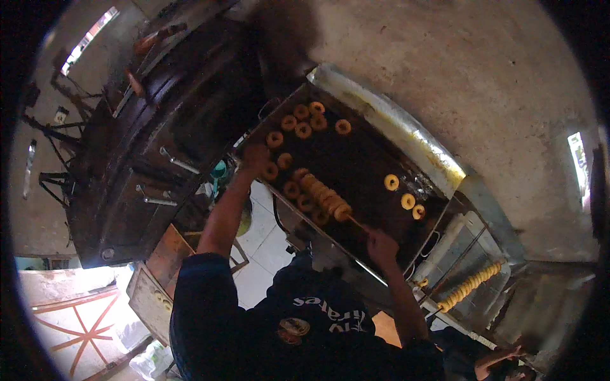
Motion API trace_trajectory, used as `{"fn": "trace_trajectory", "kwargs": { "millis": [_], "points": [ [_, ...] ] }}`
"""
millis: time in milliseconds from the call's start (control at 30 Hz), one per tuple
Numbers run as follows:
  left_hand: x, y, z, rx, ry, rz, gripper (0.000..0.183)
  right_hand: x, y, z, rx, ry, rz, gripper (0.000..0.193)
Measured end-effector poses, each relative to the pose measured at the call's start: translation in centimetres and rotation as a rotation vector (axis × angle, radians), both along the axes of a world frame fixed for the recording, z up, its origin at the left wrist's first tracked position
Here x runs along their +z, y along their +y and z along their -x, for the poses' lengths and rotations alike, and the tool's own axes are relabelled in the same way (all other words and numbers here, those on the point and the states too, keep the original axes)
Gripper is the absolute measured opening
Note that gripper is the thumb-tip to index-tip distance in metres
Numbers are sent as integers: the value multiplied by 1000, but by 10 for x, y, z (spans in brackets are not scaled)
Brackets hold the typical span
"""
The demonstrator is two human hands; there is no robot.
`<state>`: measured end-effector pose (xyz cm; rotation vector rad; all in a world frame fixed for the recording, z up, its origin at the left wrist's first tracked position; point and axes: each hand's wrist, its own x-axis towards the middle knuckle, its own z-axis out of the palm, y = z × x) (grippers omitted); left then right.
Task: The person arranges doughnuts on a tray, then uses a long metal skewer to thread them into a spiral shape. They transfer the skewered doughnuts to a cooling rack and continue loading raw doughnuts from a wooden board onto the tray.
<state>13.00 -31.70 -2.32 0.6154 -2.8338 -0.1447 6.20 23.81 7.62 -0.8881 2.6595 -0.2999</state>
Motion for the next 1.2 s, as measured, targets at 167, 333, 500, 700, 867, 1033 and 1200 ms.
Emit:
{"fn": "trace_trajectory", "kwargs": {
  "millis": [167, 333, 500, 700, 867, 1033, 1200],
  "points": [
    [38, -44, -24, -131, -50, -182, 29, -26, -49, 2, 48, -96, 364, 36],
    [75, -14, 8, 65, -82, -254, 28, -49, -88, 2, -87, -118, 410, 31],
    [64, -10, 30, 87, -44, -225, 24, 2, -84, -4, -76, -14, -21, 32],
    [9, -132, -21, -22, -115, 96, 20, -47, -112, -4, 8, -128, 398, 29],
    [87, -81, 32, -17, -25, -404, 24, -98, -53, 3, -191, -58, 447, 29],
    [130, -41, 1, -186, 117, -329, 32, -50, -57, -17, -343, -84, 444, 25],
    [83, 42, 51, -89, 81, -497, 33, -42, -47, -14, -366, 115, 378, 24]
  ]
}}
